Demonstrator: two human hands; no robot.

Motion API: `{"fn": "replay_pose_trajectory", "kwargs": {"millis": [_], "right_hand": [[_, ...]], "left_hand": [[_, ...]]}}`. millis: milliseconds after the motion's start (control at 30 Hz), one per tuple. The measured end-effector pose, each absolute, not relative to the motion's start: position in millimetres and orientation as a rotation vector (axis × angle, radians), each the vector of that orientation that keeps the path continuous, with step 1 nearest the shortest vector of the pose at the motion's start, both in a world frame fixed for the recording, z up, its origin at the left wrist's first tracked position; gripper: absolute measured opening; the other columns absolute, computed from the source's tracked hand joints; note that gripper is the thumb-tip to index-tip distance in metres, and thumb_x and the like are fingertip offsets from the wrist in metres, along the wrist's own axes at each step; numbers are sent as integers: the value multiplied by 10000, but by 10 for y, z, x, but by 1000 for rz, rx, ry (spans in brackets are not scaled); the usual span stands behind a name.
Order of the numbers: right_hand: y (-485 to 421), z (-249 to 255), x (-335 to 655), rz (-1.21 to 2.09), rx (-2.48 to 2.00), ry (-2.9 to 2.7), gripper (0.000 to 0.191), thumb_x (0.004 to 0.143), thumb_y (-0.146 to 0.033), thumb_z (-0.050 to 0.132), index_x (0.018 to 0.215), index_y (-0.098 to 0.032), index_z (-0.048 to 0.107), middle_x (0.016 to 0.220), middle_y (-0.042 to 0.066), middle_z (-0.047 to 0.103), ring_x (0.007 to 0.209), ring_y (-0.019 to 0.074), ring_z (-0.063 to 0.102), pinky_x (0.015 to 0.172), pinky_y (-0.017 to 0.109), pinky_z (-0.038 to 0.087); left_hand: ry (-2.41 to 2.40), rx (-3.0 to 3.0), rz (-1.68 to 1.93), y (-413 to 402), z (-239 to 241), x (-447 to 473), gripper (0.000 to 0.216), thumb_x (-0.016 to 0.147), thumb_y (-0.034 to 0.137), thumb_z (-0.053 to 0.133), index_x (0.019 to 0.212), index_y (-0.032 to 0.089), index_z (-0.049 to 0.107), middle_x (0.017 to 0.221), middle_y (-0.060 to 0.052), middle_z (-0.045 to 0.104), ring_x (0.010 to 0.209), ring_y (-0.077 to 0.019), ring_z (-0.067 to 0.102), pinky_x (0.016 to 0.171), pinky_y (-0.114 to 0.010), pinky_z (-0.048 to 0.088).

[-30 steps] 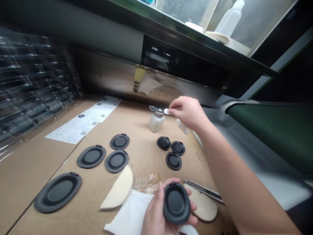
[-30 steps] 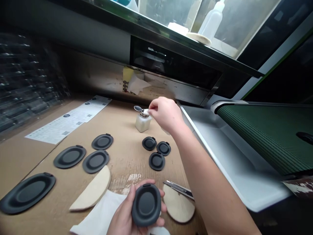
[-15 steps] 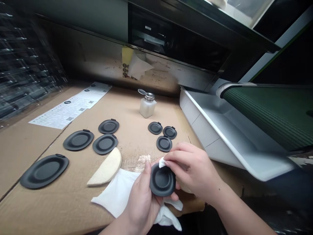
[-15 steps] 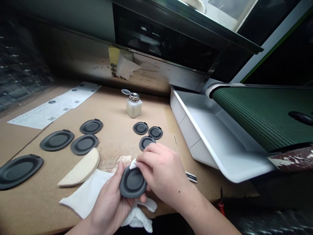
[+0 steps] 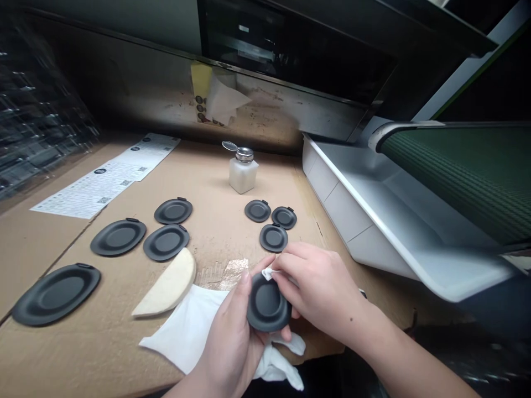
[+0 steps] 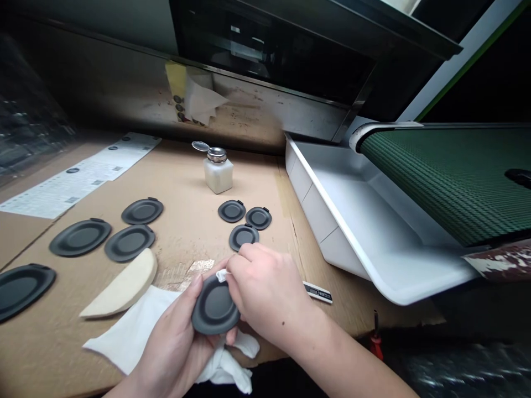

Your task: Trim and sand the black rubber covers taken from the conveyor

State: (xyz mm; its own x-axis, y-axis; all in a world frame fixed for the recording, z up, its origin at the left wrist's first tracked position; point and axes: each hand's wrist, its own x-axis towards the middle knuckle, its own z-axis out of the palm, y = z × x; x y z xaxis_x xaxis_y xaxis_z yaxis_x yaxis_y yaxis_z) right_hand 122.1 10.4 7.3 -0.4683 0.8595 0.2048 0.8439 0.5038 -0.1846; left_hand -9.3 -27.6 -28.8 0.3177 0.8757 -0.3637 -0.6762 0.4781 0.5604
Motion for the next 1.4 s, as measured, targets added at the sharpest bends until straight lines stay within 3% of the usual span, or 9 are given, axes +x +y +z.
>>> {"fn": "replay_pose_trajectory", "kwargs": {"millis": [133, 267, 433, 667, 900, 1033, 1167, 1267, 1400], "right_hand": [[130, 145, 1482, -90, -1493, -2358, 174, 837, -206, 496, 692, -193, 591, 698, -8, 569, 659, 105, 496, 562, 238, 297], [233, 194, 1746, -389, -1504, -2254, 187, 875, -270, 471, 773, -201, 612, 741, -5, 585, 684, 111, 479, 572, 249, 294], [463, -82, 1904, -769, -1611, -2331, 191, 846, -146, 468, 695, -182, 580, 720, 24, 587, 689, 151, 439, 551, 297, 231], [354, -200, 1835, -576, -1547, -2279, 125, 853, -214, 502, 854, -176, 620, 926, 60, 629, 880, 185, 523, 759, 322, 373], [-176, 184, 1442, 272, -949, -2197, 166, 812, -170, 580, 977, -182, 587, 917, 37, 624, 872, 130, 554, 774, 276, 474], [-226, 165, 1348, 182, -904, -2221, 156, 784, -99, 586, 913, -185, 613, 927, 33, 644, 808, 129, 546, 708, 279, 469], [-14, 188, 1303, 114, -922, -2180, 137, 806, -96, 547, 886, -184, 615, 830, 20, 650, 752, 122, 543, 687, 264, 446], [309, 225, 1195, 112, -1193, -2138, 95, 850, -188, 520, 833, -190, 613, 775, -6, 635, 742, 97, 551, 687, 217, 428], [767, 115, 925, 68, -1517, -2317, 114, 854, -251, 517, 816, -220, 621, 814, -23, 648, 761, 102, 573, 644, 210, 398]], "left_hand": [[744, 319, 1023, -285, -241, -113, 481, 887, 403, 359, 1318, 192, 373, 790, -111, 677, 555, -190, 605, 506, -300, 444], [727, 332, 991, -269, -243, -127, 490, 882, 398, 373, 1331, 201, 364, 866, -129, 664, 674, -230, 614, 527, -315, 438], [618, 332, 1039, -280, -313, -142, 486, 872, 438, 380, 1293, 200, 430, 947, -129, 646, 745, -214, 585, 650, -339, 435], [482, 432, 1129, -316, -361, -158, 499, 736, 383, 621, 1189, 190, 538, 1091, -132, 603, 986, -249, 502, 812, -338, 385], [477, 451, 1095, -325, -367, -170, 603, 642, 348, 724, 1199, 245, 518, 1125, -91, 588, 1065, -244, 493, 896, -324, 367], [469, 447, 1088, -339, -367, -176, 640, 616, 364, 746, 1202, 268, 506, 1142, -74, 574, 1075, -246, 491, 920, -339, 355], [417, 381, 1124, -326, -375, -166, 508, 752, 432, 604, 1212, 248, 490, 1114, -79, 562, 1001, -224, 506, 883, -347, 367], [396, 366, 1126, -301, -383, -156, 272, 855, 362, 464, 1051, 198, 558, 957, -77, 567, 875, -194, 510, 807, -348, 385], [458, 442, 1087, -304, -382, -154, 86, 847, 242, 481, 818, 183, 537, 802, -37, 530, 740, -146, 474, 724, -301, 372]]}}
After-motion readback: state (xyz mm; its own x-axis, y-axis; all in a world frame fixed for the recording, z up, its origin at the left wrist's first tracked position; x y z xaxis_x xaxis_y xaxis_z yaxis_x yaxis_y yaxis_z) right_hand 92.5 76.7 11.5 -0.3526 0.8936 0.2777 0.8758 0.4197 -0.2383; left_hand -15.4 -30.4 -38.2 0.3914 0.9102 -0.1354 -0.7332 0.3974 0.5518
